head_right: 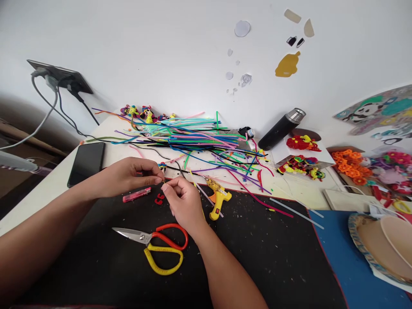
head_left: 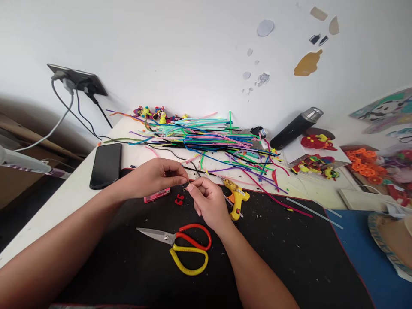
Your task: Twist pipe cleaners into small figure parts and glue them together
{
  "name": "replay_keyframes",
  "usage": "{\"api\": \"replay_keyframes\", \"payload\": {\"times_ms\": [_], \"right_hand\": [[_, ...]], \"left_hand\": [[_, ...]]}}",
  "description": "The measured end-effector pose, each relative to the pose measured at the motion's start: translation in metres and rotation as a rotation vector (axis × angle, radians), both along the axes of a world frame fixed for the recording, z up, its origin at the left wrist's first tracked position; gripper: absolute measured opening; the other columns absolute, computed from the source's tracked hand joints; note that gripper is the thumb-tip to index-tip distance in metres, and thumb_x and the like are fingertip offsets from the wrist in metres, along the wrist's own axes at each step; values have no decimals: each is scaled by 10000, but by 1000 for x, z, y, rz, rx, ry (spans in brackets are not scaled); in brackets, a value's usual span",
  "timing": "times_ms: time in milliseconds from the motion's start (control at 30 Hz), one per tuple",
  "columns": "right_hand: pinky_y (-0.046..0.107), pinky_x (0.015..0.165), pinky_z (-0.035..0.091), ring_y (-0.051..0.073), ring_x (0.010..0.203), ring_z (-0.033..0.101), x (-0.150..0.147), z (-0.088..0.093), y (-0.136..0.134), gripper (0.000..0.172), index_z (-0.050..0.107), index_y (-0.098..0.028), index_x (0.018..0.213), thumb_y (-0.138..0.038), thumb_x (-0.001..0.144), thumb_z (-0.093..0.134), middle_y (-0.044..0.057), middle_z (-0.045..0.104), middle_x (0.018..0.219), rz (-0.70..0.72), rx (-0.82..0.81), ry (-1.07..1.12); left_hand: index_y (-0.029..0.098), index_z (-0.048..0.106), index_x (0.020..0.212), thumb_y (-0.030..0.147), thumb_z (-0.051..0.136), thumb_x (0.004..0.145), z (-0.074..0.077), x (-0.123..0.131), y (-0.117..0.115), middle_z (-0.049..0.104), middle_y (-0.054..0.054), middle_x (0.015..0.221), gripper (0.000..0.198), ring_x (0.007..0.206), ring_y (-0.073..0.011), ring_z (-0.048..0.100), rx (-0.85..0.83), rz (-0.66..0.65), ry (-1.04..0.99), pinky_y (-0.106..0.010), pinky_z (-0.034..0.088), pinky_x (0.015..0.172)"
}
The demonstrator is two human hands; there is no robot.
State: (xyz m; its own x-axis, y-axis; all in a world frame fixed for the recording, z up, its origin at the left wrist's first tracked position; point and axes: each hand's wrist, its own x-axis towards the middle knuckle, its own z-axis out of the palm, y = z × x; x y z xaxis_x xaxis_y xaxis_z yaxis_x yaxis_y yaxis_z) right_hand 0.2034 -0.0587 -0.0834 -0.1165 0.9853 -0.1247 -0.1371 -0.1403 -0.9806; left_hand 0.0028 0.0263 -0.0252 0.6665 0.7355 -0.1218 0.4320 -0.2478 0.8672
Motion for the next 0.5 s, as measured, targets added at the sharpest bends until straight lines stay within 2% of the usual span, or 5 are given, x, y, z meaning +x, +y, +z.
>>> {"api": "replay_keyframes", "payload": {"times_ms": [300,500], "right_hand": [[248,418,233,84,403,364,-1,-4,-4,284,652,-227,863,-472,996,707,-104,423,532,2,20,-92],[230,382,218,67,353,364,-1,1,-1,315,639,-216,833,-488,938,756,-120,434,498,31,-48,46]], "left_hand": [[237,842,923,535,760,902,4,-6,-1,795,-28,798,310,719,-210,687,42,2,64,-250,508,652],[225,831,973,452,726,963,5,-6,0,810,-44,860,250,751,-193,707,172,-60,19,-233,512,692]]}}
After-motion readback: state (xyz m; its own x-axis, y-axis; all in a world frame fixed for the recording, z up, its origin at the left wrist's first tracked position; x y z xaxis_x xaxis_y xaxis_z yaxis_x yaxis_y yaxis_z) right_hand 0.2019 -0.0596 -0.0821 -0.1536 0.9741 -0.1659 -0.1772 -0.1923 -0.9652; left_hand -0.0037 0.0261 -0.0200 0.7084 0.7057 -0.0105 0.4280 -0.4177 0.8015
